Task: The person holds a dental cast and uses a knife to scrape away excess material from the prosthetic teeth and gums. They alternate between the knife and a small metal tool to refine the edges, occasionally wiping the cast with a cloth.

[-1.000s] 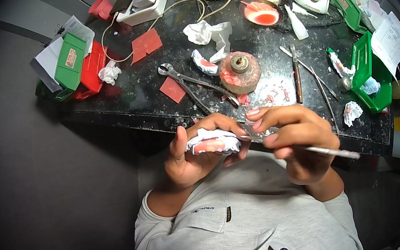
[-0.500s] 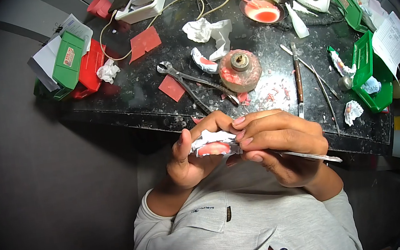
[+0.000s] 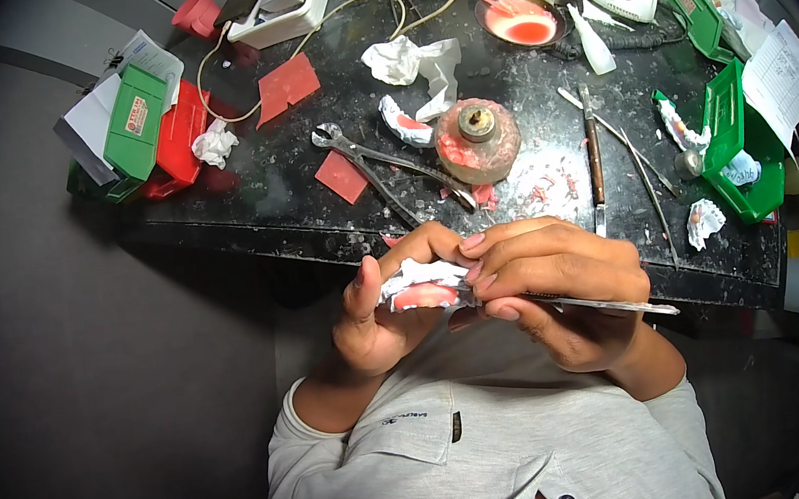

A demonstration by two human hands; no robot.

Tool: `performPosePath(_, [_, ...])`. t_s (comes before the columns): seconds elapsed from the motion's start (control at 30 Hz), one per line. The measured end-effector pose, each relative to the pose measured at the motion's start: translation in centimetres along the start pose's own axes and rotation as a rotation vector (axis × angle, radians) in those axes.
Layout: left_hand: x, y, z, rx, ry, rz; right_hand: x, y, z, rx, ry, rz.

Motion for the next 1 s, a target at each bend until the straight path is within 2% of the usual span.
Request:
performPosePath(0.13, [-0.7, 0.3, 0.2, -0.073, -0.133, -0.182, 0.1, -0.1, 0.0, -0.026, -0.012, 0.005])
performPosePath(0.27, [-0.8, 0.2, 0.3, -0.069, -0.112, -0.234, 0.2, 0.0, -0.2, -0.038, -0.001, 0.008])
performPosePath(0.33, [-0.9, 0.2, 0.3, -0.065, -0.161, -0.22, 0.1, 0.0, -0.3, -0.022, -0.002, -0.003])
performPosePath(0.47, [-1.0, -0.2, 0.2, -0.061, -0.152, -0.296, 0.1, -0.2, -0.1, 0.033, -0.033, -0.057])
performPosePath(0.53, [-0.6, -0.7, 0.4, 0.015, -0.007, -0.428, -0.1, -0.2, -0.5, 0.065, -0.022, -0.069])
performPosePath(0.57, [-0.4, -0.7, 0.4, 0.014, -0.007, -0.428, -0.1, -0.3, -0.6, 0.096, -0.011, -0.081])
performPosePath(0.63, [-1.0, -0.5, 0.5, 0.024, -0.168, -0.401, 0.0, -0.4, -0.8, 0.094, 0.006, -0.068])
performPosePath(0.73, [-0.6, -0.7, 0.7, 0.034, -0.075, -0.35, 0.0, -0.3, -0.8, 0.092, 0.025, -0.06])
performPosePath(1.0, [-0.5, -1.0, 0.5, 0.049, -0.043, -0.416, -0.2, 0.0, -0.7, 0.076, 0.009, -0.059])
Point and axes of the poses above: each hand's wrist, its own z-axis towards the middle knuckle, its own x-axis out of the back of the hand, y = z × x, the point moved 7 cm from there along z, towards the middle knuckle, and after that the axes turned 15 degrees about x, right-handed, at the moved point
